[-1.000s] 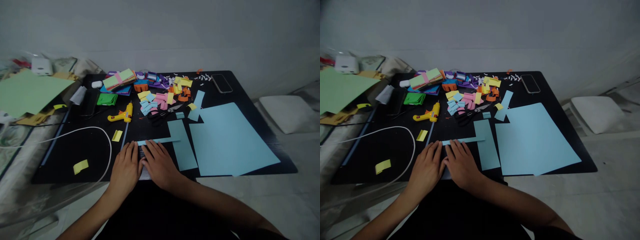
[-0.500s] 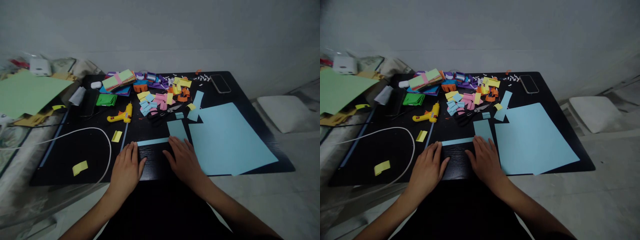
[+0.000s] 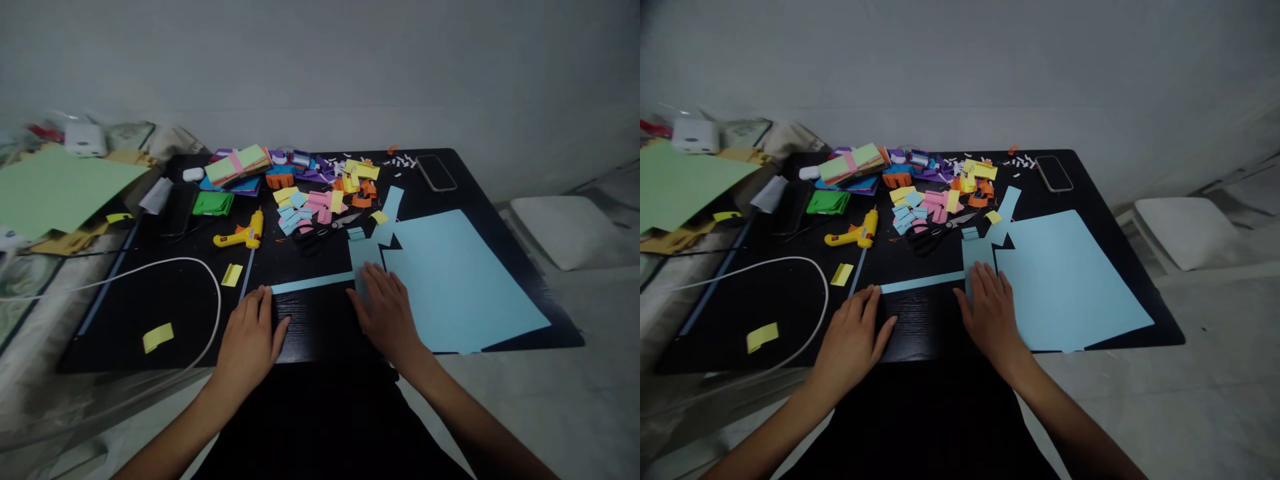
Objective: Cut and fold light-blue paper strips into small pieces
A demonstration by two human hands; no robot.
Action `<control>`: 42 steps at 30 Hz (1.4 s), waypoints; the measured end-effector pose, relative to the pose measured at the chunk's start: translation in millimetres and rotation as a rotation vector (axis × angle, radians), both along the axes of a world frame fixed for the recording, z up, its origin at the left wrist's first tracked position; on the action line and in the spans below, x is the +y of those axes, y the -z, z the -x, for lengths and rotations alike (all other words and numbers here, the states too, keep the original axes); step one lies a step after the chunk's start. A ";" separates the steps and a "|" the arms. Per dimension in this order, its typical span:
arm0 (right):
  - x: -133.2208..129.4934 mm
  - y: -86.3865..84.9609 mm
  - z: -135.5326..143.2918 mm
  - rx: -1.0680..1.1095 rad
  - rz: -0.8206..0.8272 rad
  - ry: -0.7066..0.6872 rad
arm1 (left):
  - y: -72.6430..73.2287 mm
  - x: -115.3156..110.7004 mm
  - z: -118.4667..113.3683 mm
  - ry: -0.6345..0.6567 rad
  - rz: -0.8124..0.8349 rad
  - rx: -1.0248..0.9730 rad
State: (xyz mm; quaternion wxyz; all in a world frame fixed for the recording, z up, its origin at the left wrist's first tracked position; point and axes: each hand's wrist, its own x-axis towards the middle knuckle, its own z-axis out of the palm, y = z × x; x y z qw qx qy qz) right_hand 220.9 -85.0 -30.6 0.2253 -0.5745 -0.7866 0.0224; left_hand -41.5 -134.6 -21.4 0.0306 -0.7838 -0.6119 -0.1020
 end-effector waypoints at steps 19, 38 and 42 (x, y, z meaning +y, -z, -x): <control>-7.6 5.2 36.0 -0.029 0.049 -0.281 | 5.6 24.5 -42.0 0.175 0.049 -0.057; -6.0 -4.7 36.1 -0.032 0.094 -0.261 | 3.3 5.7 10.0 0.021 0.052 -0.061; -1.4 -7.9 35.3 -0.044 0.099 -0.259 | 2.4 5.0 13.3 0.000 0.040 -0.054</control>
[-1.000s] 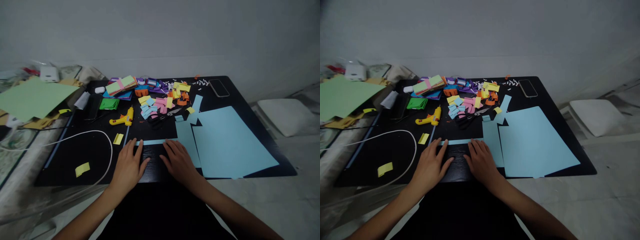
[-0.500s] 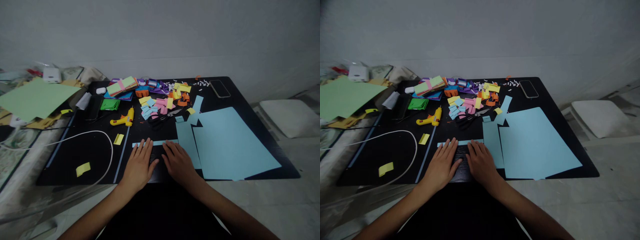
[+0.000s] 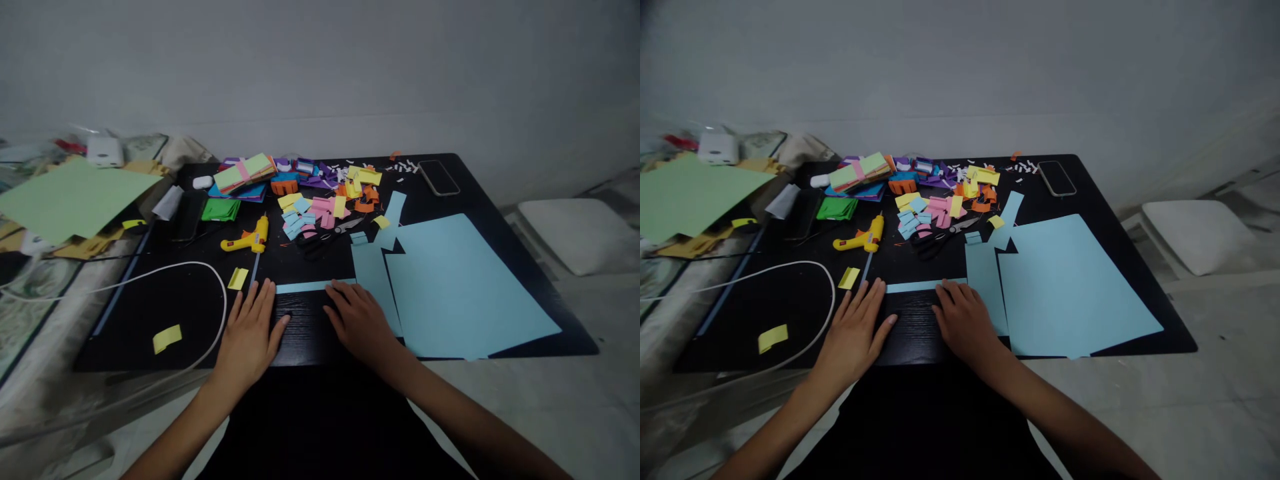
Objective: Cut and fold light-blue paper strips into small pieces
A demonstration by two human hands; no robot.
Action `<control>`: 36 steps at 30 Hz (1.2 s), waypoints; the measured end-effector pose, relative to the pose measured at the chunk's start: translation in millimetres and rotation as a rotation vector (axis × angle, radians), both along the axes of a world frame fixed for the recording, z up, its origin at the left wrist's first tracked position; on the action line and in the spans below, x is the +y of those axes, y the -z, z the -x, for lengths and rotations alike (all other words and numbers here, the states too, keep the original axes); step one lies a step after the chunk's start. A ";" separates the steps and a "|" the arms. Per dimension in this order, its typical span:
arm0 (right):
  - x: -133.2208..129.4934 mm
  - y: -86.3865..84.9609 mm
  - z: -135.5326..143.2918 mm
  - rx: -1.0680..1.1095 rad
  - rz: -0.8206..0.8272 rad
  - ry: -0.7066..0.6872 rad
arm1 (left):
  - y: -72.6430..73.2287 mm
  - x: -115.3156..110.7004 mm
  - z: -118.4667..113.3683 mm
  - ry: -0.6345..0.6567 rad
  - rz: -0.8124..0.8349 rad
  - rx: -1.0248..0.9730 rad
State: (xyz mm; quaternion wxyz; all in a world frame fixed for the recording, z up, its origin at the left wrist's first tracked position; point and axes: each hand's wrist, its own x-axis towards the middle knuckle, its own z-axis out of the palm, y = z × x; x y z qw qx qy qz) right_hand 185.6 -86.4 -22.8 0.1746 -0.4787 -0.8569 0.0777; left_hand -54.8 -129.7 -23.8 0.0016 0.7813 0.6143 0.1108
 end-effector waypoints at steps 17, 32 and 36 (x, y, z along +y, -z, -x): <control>47.0 -10.4 3.7 0.019 0.112 -0.051 | -17.5 47.6 16.6 0.083 0.006 -0.409; 51.4 -16.3 -3.2 0.058 0.172 -0.056 | -19.5 75.8 19.7 0.281 0.212 -0.628; 53.0 -20.1 -3.1 0.024 0.105 -0.041 | -22.4 75.3 14.3 0.313 0.177 -0.591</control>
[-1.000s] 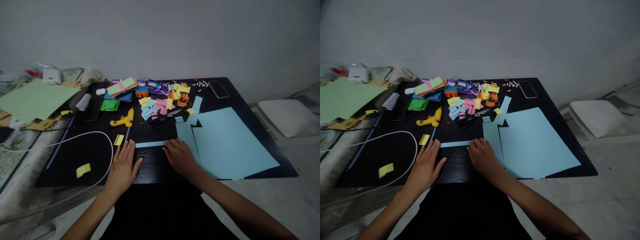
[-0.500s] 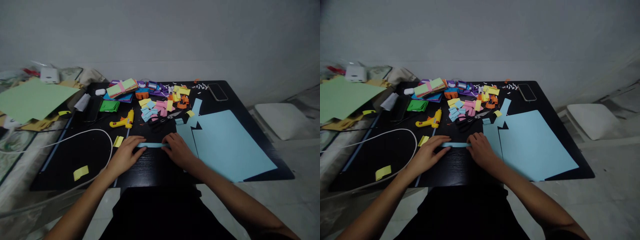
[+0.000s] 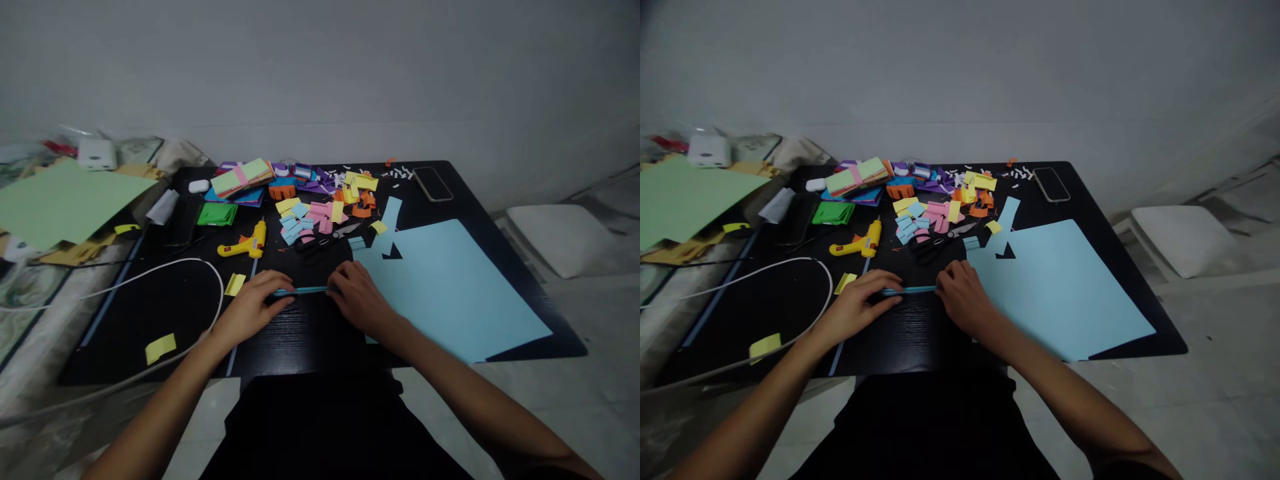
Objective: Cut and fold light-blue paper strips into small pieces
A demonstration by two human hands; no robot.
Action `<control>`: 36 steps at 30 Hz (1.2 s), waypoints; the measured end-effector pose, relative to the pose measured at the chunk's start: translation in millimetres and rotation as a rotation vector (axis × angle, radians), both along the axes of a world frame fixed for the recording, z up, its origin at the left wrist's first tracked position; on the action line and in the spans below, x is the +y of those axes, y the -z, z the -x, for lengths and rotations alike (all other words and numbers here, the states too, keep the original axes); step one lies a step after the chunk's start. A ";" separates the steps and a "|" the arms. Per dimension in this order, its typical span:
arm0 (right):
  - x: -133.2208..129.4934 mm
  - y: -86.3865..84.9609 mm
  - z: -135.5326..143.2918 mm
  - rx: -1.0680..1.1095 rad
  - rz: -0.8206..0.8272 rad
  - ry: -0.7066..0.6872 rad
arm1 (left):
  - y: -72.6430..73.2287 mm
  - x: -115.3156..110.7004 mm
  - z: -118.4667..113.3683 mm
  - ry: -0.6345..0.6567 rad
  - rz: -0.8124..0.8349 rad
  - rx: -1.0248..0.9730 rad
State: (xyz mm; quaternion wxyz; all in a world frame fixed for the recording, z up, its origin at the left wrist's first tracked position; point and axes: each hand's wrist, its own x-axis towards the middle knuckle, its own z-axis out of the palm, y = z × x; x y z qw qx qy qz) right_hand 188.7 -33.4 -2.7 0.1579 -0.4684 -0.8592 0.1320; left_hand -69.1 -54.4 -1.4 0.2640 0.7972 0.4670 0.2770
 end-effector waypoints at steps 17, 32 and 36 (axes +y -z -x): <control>-6.0 -30.1 -1.4 0.616 0.640 0.018 | -28.5 3.7 -13.2 -0.315 0.665 -1.136; 5.5 -19.7 15.0 0.972 1.036 0.032 | -20.8 59.2 -38.7 -0.166 0.480 -0.505; 21.0 -9.5 14.3 0.860 0.972 -0.012 | -6.0 62.2 -41.9 -0.138 0.511 -0.551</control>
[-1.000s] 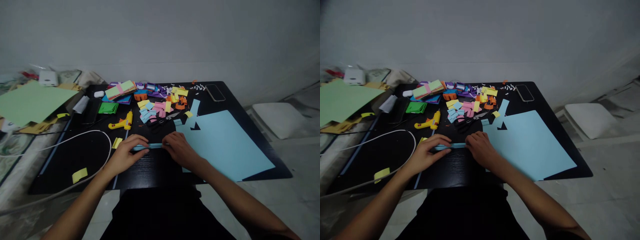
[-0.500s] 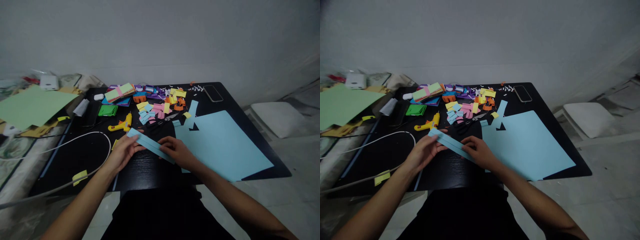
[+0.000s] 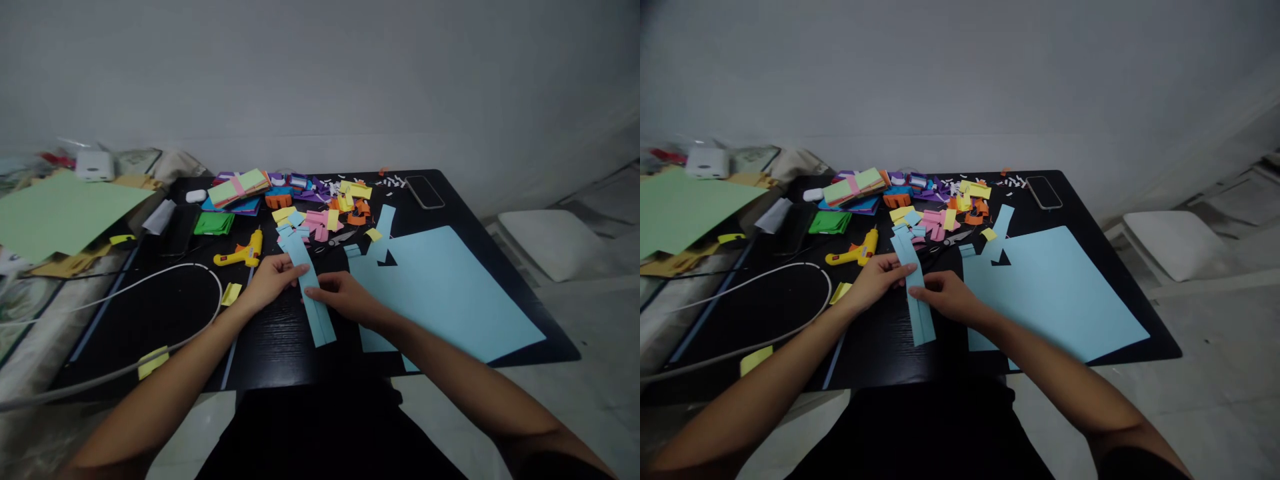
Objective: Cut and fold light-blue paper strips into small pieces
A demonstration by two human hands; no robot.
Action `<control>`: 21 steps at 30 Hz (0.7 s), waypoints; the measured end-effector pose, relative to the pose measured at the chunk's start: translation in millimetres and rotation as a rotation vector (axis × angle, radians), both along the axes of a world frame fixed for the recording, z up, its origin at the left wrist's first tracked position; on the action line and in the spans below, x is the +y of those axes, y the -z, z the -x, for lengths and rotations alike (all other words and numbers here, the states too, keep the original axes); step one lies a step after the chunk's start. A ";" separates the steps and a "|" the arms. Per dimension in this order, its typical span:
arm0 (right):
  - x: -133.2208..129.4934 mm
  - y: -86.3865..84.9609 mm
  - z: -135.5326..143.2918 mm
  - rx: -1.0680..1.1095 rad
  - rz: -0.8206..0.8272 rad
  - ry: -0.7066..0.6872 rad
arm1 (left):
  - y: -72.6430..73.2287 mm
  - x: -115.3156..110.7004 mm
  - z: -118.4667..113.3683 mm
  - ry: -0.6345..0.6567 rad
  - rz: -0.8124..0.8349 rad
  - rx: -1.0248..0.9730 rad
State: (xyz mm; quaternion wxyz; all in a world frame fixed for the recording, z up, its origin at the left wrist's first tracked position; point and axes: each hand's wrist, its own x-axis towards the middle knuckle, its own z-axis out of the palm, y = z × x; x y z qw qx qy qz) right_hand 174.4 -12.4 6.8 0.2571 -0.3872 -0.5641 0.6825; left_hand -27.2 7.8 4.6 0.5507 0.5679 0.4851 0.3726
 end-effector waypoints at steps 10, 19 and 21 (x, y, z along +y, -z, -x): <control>28.8 -25.8 -8.5 -0.465 -0.490 -0.150 | 4.6 -3.6 11.0 0.008 0.260 -0.613; 27.2 -11.5 -13.3 -0.343 -0.488 0.087 | 11.4 -14.8 4.0 0.133 0.301 -0.519; 30.5 -0.9 -12.5 -0.196 -0.409 0.052 | 12.3 -16.1 -0.8 0.118 0.262 -0.412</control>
